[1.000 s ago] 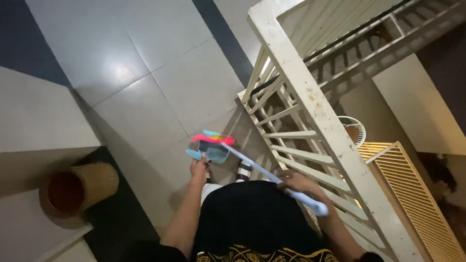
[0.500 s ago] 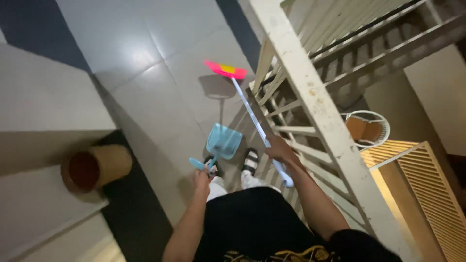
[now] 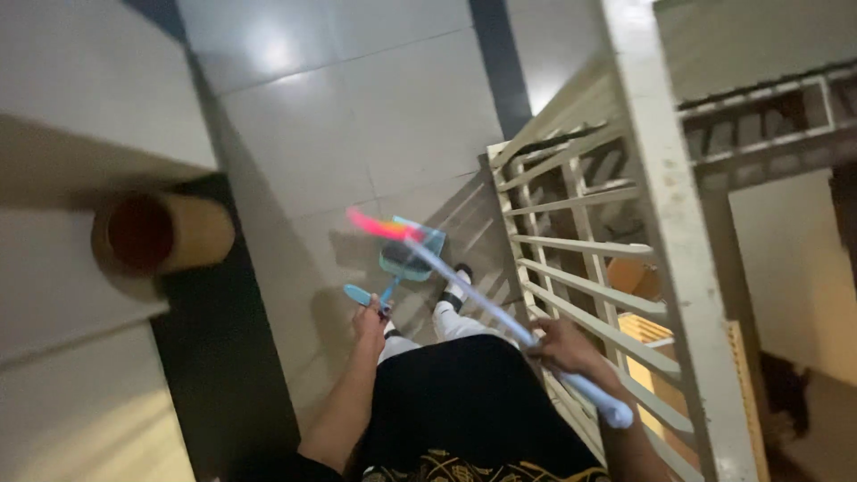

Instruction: The person sweeps a tiled floor using a pink and yellow broom and a light blue dustpan. They move along a corridor, sweeping debris into the dustpan while walking past a white metal railing and a dark mat.

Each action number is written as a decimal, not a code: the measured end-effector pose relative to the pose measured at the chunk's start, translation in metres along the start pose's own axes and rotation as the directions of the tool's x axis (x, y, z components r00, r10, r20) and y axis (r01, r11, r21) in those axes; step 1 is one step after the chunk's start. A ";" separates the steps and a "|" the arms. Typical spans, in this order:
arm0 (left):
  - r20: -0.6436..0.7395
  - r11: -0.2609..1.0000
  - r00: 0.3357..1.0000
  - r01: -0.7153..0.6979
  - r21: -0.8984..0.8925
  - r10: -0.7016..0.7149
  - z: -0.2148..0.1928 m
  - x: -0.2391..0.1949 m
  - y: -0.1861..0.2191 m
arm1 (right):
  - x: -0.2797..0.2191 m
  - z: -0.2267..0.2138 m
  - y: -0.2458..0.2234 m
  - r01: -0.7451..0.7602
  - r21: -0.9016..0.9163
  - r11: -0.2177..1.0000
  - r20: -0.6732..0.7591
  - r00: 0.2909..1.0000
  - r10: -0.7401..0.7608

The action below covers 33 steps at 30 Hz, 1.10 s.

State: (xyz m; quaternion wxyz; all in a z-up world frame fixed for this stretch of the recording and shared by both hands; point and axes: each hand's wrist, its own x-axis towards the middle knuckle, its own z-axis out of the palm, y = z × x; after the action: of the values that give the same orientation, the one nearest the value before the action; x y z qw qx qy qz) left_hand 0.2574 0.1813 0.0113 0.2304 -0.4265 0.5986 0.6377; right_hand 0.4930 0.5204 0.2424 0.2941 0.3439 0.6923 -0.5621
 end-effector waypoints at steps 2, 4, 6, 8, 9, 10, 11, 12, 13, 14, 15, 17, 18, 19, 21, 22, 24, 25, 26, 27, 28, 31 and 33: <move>0.051 1.000 0.998 0.023 -0.019 -0.022 -0.034 0.045 -0.018 | 0.023 0.005 -0.012 0.041 -0.120 0.992 -0.029 0.999 -0.045; 0.101 0.998 0.994 0.045 -0.041 -0.041 -0.061 0.059 -0.016 | 0.051 0.019 -0.034 0.083 -0.241 0.967 -0.048 0.994 -0.097; 0.047 0.999 0.999 -0.019 -0.026 0.020 -0.081 0.045 0.006 | 0.087 0.045 -0.062 0.045 -0.334 0.941 -0.118 0.989 -0.089; 0.034 0.994 0.999 -0.027 -0.103 0.031 -0.104 0.045 0.017 | 0.158 0.068 -0.063 0.112 -0.354 0.929 -0.116 0.980 -0.162; 0.033 0.988 0.999 -0.032 -0.152 0.037 -0.115 0.045 0.023 | 0.192 0.080 -0.063 0.162 -0.350 0.923 -0.128 0.967 -0.219; 0.027 0.985 0.999 -0.031 -0.171 0.036 -0.127 0.046 0.031 | 0.198 0.100 -0.091 0.169 -0.366 0.915 -0.118 0.967 -0.226; 0.045 0.995 0.998 -0.036 -0.088 0.040 -0.141 0.044 0.034 | 0.201 0.121 -0.115 0.000 -0.298 0.955 -0.191 0.980 -0.060; 0.063 0.999 0.997 -0.041 -0.004 0.041 -0.155 0.042 0.037 | 0.204 0.143 -0.138 -0.168 -0.218 0.961 -0.252 0.961 0.111; 0.055 0.999 0.998 -0.033 -0.023 0.034 -0.165 0.051 0.033 | 0.226 0.164 -0.076 -0.167 -0.240 0.956 -0.247 0.963 0.106; 0.005 0.999 1.000 -0.026 -0.041 0.026 -0.174 0.060 0.030 | 0.252 0.179 -0.023 -0.106 -0.285 0.953 -0.218 0.975 0.043; -0.032 0.998 0.999 -0.026 -0.061 0.024 -0.173 0.075 0.033 | 0.302 0.181 0.013 -0.040 -0.327 0.944 -0.195 0.981 -0.026; -0.073 0.995 0.997 0.024 -0.097 -0.031 -0.180 0.067 0.050 | 0.211 0.214 -0.029 0.005 -0.383 0.924 -0.082 0.996 -0.039; -0.117 0.991 0.989 0.073 -0.114 -0.086 -0.186 0.060 0.054 | 0.163 0.233 -0.045 0.046 -0.415 0.909 0.035 0.999 -0.035; -0.114 0.989 0.989 0.079 -0.122 -0.093 -0.187 0.050 0.065 | 0.126 0.237 -0.067 0.043 -0.424 0.904 0.033 0.999 -0.032; -0.207 0.966 0.978 0.032 0.255 0.022 -0.189 0.024 0.081 | 0.046 0.244 -0.106 -0.023 -0.500 0.866 0.109 0.990 0.089; -0.205 0.968 0.979 0.047 0.248 0.005 -0.195 0.024 0.084 | 0.047 0.243 -0.092 -0.035 -0.511 0.859 0.105 0.989 0.103; -0.134 0.970 0.982 -0.099 0.224 0.131 -0.215 0.019 0.090 | 0.050 0.235 -0.068 -0.122 -0.170 0.978 0.135 0.980 0.146; -0.144 0.972 0.979 -0.115 0.204 0.146 -0.222 0.038 0.073 | 0.046 0.230 -0.089 -0.098 -0.184 0.978 0.142 0.982 0.125; -0.139 0.982 0.979 -0.132 0.136 0.151 -0.226 0.057 0.056 | 0.040 0.223 -0.110 -0.060 -0.255 0.965 0.164 0.981 0.104; -0.132 0.987 0.980 -0.142 0.079 0.151 -0.235 0.069 0.030 | 0.025 0.218 -0.122 -0.032 -0.317 0.948 0.187 0.978 0.095; -0.142 0.986 0.977 -0.151 0.070 0.159 -0.241 0.063 0.044 | 0.041 0.213 -0.133 -0.017 -0.323 0.946 0.194 0.977 0.084; -0.152 0.972 0.977 -0.173 -0.157 0.150 -0.259 0.042 0.073 | 0.090 0.205 -0.157 -0.075 -0.306 0.949 -0.018 0.997 0.073; -0.070 0.984 0.997 -0.034 -0.177 0.022 -0.279 0.026 0.094 | 0.135 0.209 -0.171 0.042 -0.629 0.776 -0.079 0.990 -0.118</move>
State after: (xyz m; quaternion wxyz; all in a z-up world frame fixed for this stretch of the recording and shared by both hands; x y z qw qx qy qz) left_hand 0.2432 -0.1087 0.0656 0.1620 -0.4584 0.5528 0.6768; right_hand 0.2790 0.3125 0.1927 0.3272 0.2287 0.8691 -0.2921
